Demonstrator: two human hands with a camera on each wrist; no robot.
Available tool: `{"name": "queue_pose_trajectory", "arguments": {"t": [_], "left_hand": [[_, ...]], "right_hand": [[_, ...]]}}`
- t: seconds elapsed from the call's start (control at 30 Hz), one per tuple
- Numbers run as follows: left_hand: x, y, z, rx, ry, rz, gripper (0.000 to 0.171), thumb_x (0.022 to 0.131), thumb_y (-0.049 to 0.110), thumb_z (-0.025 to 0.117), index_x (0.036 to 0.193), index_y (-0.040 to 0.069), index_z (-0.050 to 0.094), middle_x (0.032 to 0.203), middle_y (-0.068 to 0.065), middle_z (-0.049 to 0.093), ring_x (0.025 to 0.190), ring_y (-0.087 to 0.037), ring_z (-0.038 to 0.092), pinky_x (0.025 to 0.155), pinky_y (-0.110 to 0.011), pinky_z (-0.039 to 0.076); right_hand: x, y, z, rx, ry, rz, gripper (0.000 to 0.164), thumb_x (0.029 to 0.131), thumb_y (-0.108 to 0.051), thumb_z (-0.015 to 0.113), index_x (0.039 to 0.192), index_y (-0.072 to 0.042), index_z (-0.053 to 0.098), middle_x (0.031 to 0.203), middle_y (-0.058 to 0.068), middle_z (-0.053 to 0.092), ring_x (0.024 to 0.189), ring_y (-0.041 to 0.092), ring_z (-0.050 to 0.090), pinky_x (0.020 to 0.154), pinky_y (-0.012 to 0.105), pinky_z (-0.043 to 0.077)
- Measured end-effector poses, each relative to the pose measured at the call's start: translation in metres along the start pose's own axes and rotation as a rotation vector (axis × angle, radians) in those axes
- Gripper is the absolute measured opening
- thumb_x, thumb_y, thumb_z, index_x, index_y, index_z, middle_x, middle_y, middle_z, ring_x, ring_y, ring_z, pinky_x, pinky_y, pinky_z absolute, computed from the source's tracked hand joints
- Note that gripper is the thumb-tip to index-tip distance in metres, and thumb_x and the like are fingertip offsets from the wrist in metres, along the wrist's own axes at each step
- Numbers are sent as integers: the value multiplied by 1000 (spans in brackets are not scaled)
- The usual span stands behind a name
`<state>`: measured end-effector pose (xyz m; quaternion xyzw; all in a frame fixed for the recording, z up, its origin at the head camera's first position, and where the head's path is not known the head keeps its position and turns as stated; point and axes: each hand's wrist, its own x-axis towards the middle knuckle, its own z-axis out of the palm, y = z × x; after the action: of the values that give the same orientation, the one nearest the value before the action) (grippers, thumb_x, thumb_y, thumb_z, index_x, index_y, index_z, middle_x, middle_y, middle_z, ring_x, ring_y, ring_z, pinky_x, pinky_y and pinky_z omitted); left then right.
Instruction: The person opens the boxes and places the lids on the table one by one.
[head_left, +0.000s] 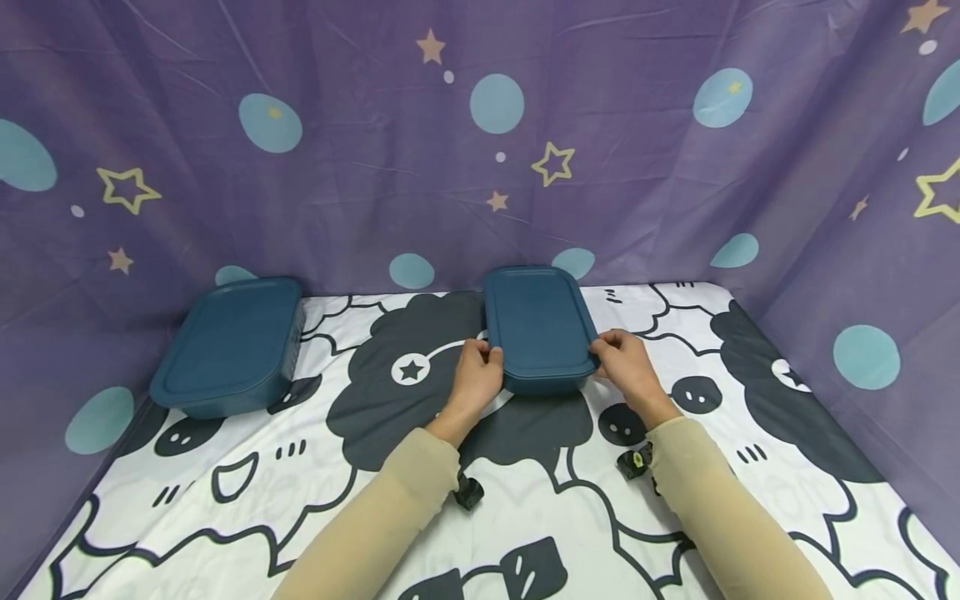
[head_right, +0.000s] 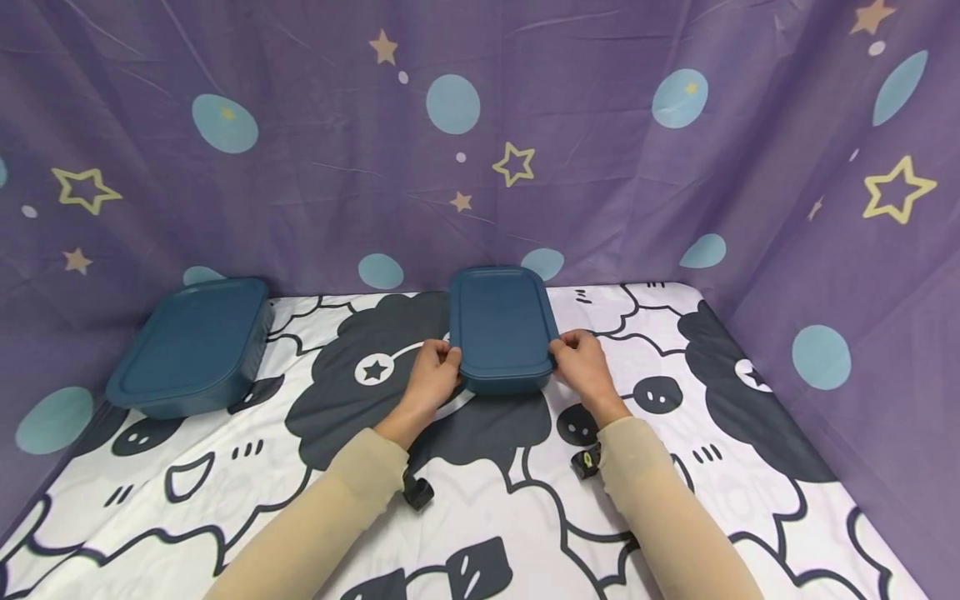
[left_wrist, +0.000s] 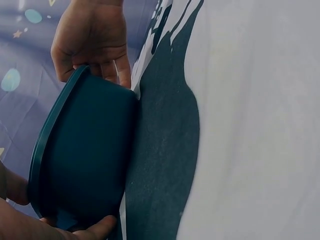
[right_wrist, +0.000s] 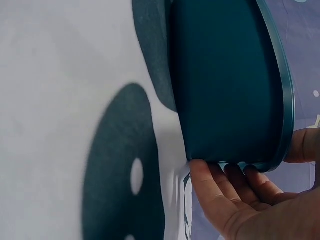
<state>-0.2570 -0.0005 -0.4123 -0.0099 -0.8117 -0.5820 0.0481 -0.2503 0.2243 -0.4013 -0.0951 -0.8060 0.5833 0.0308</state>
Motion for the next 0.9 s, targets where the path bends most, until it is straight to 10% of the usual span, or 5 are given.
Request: {"name": "queue_pose_trajectory", "arguments": {"t": [0.9], "left_hand": [[-4,8,20,-2,-8,30,17,95,13,52,104,-1,52,96,-13,57,94,-28,54,85,-39,44]], "right_hand": [[3,9,-21,-15,20,9,39,93,-16,46,121,11,49,110,20,50,82,15,58,75,31,55]]}}
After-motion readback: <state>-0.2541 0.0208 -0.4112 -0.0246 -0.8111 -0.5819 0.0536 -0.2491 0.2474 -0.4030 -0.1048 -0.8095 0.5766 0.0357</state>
